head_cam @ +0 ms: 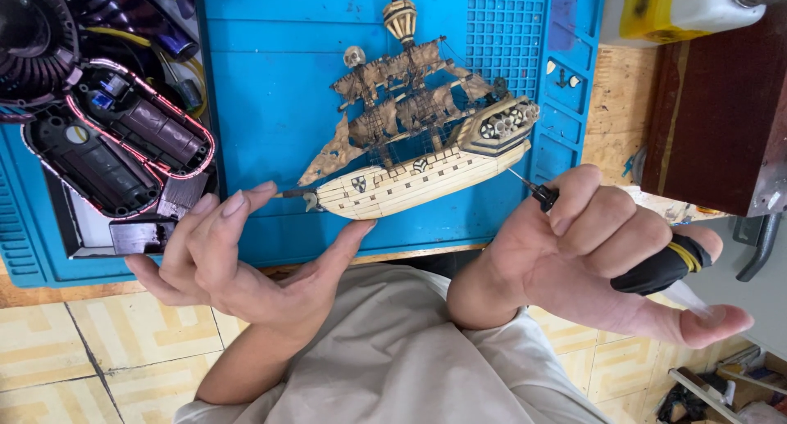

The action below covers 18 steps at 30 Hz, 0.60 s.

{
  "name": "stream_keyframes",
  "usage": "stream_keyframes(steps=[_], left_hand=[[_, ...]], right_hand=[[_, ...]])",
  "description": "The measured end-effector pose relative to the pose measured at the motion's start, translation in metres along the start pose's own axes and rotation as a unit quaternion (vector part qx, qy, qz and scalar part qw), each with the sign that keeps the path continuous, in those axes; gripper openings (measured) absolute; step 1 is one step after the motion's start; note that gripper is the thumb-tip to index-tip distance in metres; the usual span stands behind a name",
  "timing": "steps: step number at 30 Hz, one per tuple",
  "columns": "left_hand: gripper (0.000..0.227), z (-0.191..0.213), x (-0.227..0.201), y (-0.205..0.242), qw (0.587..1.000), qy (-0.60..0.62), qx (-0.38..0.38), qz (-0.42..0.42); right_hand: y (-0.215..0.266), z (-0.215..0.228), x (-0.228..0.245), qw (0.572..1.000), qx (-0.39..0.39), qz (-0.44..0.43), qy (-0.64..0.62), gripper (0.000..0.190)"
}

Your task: Applying a substance to a model ship using a syringe for detailing or repair.

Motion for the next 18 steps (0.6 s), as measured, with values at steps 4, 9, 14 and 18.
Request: stream_keyframes(steps=[4,9,14,18], left_hand=[[0.114,-0.0013,0.0,-0.0007,1.0,-0.007,0.015,0.005],[0.115,-0.0011,0.0006,-0.0001,1.0,-0.01,0.017,0.004],[0.114,-0.001,-0.001,-0.001,1.0,-0.001,0.012,0.008],[0.11,-0.0011,-0.0045,-0.0037,1.0,0.002,0.008,0.014]], right_hand=[[-0.0011,0.0017,-0.0007,1.0,-0.013,-0.008,-0.016,0.067],[-0.0011,0.0039,-0.0006,1.0,-0.014,-0.006,-0.011,0.067],[-0.0009,0.0023,-0.0007,1.0,-0.018,-0.011,-0.017,0.066],[0.0,0.0024,-0.0007,1.0,-0.005,-0.012,-0.003,0.066]])
Point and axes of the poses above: each hand's wrist, its own y-axis away from the middle knuckle, its own z-axis out of the back of the hand, x = y × z, the point moved 8 cm from there along -y, towards the middle knuckle, and after that the axes turned 2 degrees about -z, right-handed, at the moved point
